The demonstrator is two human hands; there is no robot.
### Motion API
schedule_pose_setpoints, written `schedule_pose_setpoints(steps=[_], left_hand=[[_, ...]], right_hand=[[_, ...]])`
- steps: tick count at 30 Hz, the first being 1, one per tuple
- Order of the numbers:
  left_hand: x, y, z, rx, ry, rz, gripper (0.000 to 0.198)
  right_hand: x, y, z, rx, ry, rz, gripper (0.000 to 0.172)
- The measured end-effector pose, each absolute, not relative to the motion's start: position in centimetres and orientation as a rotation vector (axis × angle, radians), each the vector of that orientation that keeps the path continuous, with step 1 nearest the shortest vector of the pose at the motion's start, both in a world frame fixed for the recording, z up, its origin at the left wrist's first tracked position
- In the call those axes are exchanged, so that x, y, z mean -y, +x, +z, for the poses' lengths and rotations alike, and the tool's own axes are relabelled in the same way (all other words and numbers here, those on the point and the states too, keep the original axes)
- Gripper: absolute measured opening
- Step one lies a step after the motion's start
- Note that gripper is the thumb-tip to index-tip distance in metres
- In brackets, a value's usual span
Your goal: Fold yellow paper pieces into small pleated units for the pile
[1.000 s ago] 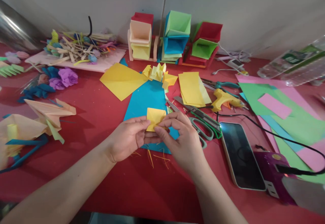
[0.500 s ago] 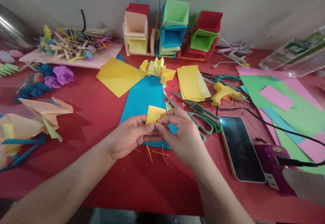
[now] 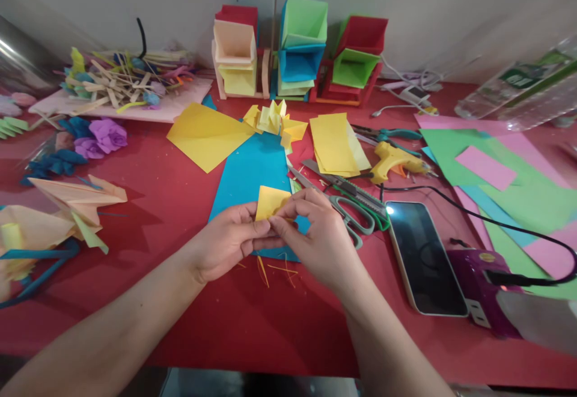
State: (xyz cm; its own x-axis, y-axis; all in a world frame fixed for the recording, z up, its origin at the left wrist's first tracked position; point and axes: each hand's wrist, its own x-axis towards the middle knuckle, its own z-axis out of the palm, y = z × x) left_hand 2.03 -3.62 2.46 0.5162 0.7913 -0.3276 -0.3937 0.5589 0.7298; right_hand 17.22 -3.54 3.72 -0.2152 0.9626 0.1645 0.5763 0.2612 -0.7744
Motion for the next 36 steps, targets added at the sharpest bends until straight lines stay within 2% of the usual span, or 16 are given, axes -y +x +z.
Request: schedule_pose_setpoints(steps=[8, 13, 24, 36], left_hand=[[3.6, 2.2, 2.5, -0.765, 0.604, 0.847, 0.022], [3.6, 2.2, 2.6, -0.691, 0.631, 0.927, 0.030], [3.7, 2.6, 2.4, -0.759, 0.773, 1.079, 0.034], [3.4, 2.0, 2.1, -0.954, 0.835, 1.079, 0.022]], right_hand=[[3.2, 17.1, 2.8, 1.705, -1.458, 0.815, 0.015], [2.8, 17.2, 2.3, 1.421, -1.323, 1.132, 0.031], [3.5, 16.7, 3.0, 1.313, -1.269, 1.361, 0.020], [3.6, 17.1, 3.3, 1.419, -1.419, 1.258, 0.024]])
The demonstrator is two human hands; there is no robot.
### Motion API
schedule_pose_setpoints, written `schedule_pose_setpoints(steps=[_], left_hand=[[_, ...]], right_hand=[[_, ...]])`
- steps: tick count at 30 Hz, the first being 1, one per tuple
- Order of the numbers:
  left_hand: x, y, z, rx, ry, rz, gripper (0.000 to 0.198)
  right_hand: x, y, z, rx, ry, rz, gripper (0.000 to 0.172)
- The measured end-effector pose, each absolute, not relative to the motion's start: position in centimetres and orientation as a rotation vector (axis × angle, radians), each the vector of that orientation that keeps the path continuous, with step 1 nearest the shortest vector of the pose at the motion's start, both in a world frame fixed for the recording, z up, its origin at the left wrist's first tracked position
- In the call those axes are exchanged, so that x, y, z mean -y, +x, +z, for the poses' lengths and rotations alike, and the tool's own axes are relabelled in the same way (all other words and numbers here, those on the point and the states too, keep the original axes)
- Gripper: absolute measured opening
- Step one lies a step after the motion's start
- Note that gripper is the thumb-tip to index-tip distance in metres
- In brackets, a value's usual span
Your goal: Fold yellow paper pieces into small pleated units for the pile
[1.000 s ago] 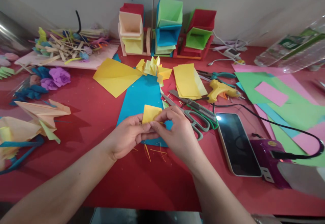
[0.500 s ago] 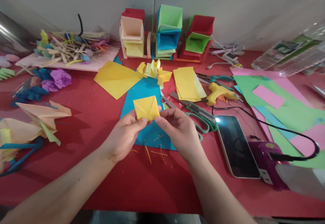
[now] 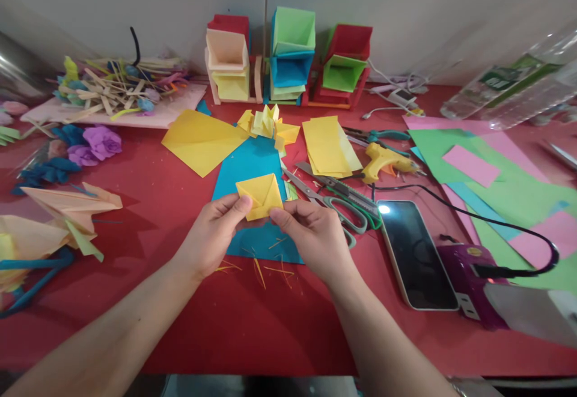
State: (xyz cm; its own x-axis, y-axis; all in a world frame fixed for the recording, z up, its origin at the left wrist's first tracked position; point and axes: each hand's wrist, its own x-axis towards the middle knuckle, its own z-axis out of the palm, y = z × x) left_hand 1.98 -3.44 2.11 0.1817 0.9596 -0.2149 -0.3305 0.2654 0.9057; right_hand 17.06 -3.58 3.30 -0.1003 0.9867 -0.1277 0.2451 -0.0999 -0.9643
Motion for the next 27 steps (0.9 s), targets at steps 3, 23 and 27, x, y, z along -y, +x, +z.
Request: schedule_pose_setpoints(steps=[3, 23, 27], left_hand=[[3.28, 1.90, 2.19, -0.964, 0.733, 1.052, 0.018], [2.86, 1.38, 2.35, -0.905, 0.573, 0.951, 0.015], [2.92, 1.49, 2.60, -0.901, 0.560, 0.919, 0.017]], right_hand=[[3.51, 17.08, 3.28, 1.451, -1.425, 1.215, 0.023], [3.17, 17.50, 2.92, 1.887, -1.154, 0.656, 0.013], [3.28, 17.30, 3.06, 1.802, -1.245, 0.777, 0.002]])
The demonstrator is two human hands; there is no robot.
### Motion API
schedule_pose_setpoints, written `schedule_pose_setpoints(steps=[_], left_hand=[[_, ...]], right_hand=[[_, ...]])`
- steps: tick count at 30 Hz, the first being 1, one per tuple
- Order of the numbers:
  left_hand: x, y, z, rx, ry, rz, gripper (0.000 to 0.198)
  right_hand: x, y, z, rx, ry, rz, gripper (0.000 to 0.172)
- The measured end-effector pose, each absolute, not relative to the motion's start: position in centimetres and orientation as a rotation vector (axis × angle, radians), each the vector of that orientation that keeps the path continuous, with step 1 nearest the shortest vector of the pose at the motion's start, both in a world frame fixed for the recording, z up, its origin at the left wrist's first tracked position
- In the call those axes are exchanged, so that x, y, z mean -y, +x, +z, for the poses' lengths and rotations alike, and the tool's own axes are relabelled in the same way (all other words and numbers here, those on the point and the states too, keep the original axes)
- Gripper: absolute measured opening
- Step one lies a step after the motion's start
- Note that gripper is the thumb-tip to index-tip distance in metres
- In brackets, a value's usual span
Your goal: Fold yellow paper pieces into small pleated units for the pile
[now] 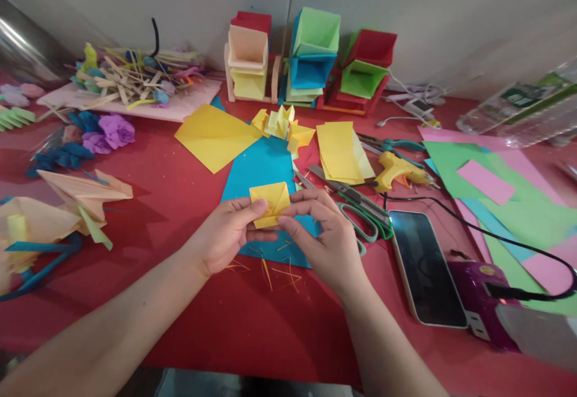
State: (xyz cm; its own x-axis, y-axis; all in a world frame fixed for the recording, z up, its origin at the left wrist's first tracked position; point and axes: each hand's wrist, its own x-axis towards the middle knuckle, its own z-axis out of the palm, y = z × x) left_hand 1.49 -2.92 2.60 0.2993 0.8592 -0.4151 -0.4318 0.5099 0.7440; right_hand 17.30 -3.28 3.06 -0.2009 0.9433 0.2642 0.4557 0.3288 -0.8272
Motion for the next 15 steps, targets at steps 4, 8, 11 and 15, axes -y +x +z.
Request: schedule_pose_setpoints(steps=[4, 8, 11, 15], left_hand=[[2.96, 1.55, 2.58, -0.886, 0.556, 0.897, 0.019], [2.94, 1.49, 2.38, -0.863, 0.550, 0.897, 0.019], [2.95, 1.46, 2.30, -0.868, 0.552, 0.892, 0.020], [2.99, 1.49, 2.20, -0.878, 0.547, 0.889, 0.020]], right_hand=[[3.29, 16.91, 3.16, 1.732, -1.278, 0.810, 0.006], [3.26, 16.82, 3.22, 1.715, -1.281, 0.811, 0.007], [3.29, 16.89, 3.26, 1.718, -1.290, 0.820, 0.008], [3.34, 16.96, 3.26, 1.718, -1.307, 0.822, 0.009]])
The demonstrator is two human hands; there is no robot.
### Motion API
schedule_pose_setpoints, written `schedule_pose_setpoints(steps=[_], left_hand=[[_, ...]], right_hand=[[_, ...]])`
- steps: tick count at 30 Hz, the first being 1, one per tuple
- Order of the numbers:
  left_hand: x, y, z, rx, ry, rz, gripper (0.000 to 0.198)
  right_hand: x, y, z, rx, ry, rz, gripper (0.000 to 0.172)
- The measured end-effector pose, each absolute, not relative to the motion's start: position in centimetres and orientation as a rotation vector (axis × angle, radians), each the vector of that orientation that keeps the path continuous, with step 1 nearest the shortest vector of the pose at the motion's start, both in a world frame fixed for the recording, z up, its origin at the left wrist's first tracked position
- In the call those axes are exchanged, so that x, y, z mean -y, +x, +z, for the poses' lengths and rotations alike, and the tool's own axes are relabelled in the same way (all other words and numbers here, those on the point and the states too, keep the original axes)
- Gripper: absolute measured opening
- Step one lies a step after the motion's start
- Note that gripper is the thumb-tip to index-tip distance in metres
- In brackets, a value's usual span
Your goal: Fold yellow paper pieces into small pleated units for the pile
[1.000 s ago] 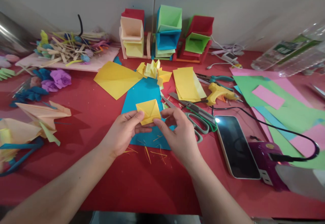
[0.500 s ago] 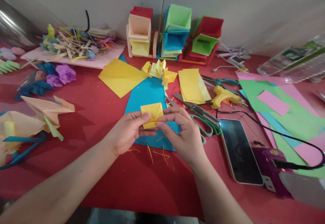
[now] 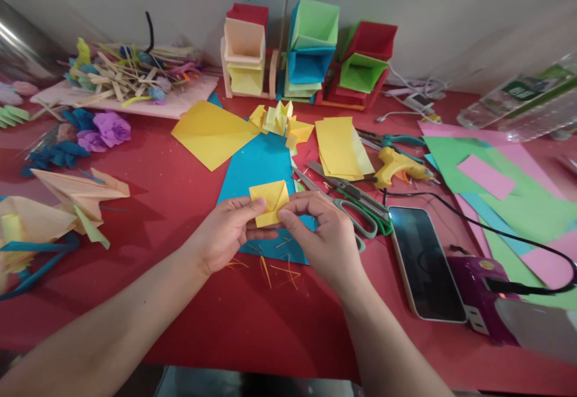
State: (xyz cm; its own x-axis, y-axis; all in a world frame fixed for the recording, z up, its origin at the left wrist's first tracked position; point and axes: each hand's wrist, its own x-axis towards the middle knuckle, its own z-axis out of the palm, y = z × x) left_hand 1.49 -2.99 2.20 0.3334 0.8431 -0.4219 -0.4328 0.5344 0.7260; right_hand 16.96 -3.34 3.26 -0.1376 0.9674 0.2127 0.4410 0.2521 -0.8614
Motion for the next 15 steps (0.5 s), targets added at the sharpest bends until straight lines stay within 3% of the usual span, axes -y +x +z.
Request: schedule_pose_setpoints(steps=[15], left_hand=[[3.11, 1.61, 2.21, -0.854, 0.653, 0.873, 0.024]], right_hand=[[3.13, 17.03, 3.12, 1.726, -1.351, 0.822, 0.010]])
